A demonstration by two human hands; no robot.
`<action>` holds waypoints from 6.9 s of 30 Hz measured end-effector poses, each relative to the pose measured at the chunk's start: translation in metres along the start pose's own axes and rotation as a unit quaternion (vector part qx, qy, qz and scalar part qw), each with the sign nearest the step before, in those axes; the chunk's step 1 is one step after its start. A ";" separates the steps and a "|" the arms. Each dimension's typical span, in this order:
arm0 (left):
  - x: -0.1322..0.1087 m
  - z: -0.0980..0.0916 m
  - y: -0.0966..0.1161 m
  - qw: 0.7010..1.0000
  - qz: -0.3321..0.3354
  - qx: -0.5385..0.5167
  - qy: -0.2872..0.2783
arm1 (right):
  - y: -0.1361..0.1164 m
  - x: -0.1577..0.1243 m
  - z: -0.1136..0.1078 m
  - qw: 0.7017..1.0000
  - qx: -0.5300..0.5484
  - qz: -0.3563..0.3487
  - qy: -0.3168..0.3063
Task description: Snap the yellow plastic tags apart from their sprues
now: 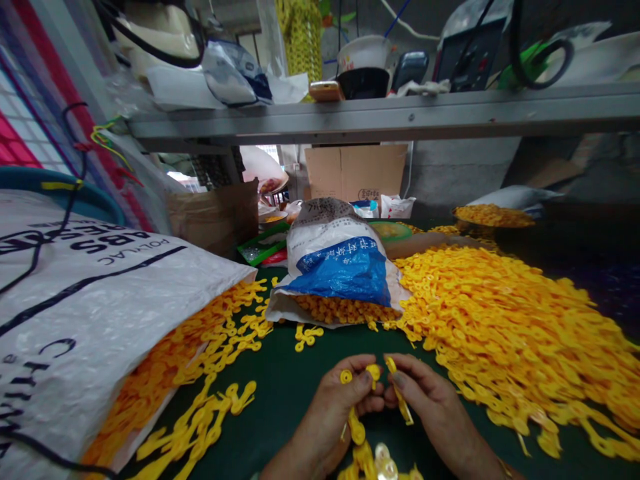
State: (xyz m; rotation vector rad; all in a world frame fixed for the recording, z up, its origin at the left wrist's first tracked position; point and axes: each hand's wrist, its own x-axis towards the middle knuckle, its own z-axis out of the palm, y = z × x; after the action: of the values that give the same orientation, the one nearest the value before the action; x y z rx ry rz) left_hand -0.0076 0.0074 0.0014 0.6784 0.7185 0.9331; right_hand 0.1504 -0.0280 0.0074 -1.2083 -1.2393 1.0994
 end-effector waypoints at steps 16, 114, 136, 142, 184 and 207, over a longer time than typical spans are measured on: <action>-0.001 0.003 0.003 0.998 -0.013 -0.054 -0.011 | 0.005 -0.001 -0.003 0.992 -0.099 -0.084 -0.012; -0.017 -0.001 -0.010 0.919 0.181 0.331 -0.112 | 0.005 -0.014 0.027 0.941 -0.254 -0.225 -0.008; -0.006 -0.034 0.053 0.877 0.138 0.457 -0.059 | -0.036 -0.040 -0.013 0.899 -0.388 -0.135 -0.148; 0.030 -0.090 0.067 0.687 0.217 0.658 0.219 | -0.018 -0.035 -0.046 0.883 -0.430 -0.159 -0.101; 0.033 -0.084 0.044 0.700 0.205 0.667 0.154 | 0.011 0.009 -0.040 0.987 -0.081 0.126 -0.057; 0.012 0.011 0.009 0.973 0.061 0.214 0.061 | -0.002 0.020 -0.014 0.998 -0.051 -0.001 -0.028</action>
State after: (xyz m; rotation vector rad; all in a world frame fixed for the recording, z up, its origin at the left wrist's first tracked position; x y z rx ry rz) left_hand 0.0020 0.0189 0.0118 1.0603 1.0109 0.9463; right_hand 0.1651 -0.0092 0.0118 -1.2603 -1.3540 1.0864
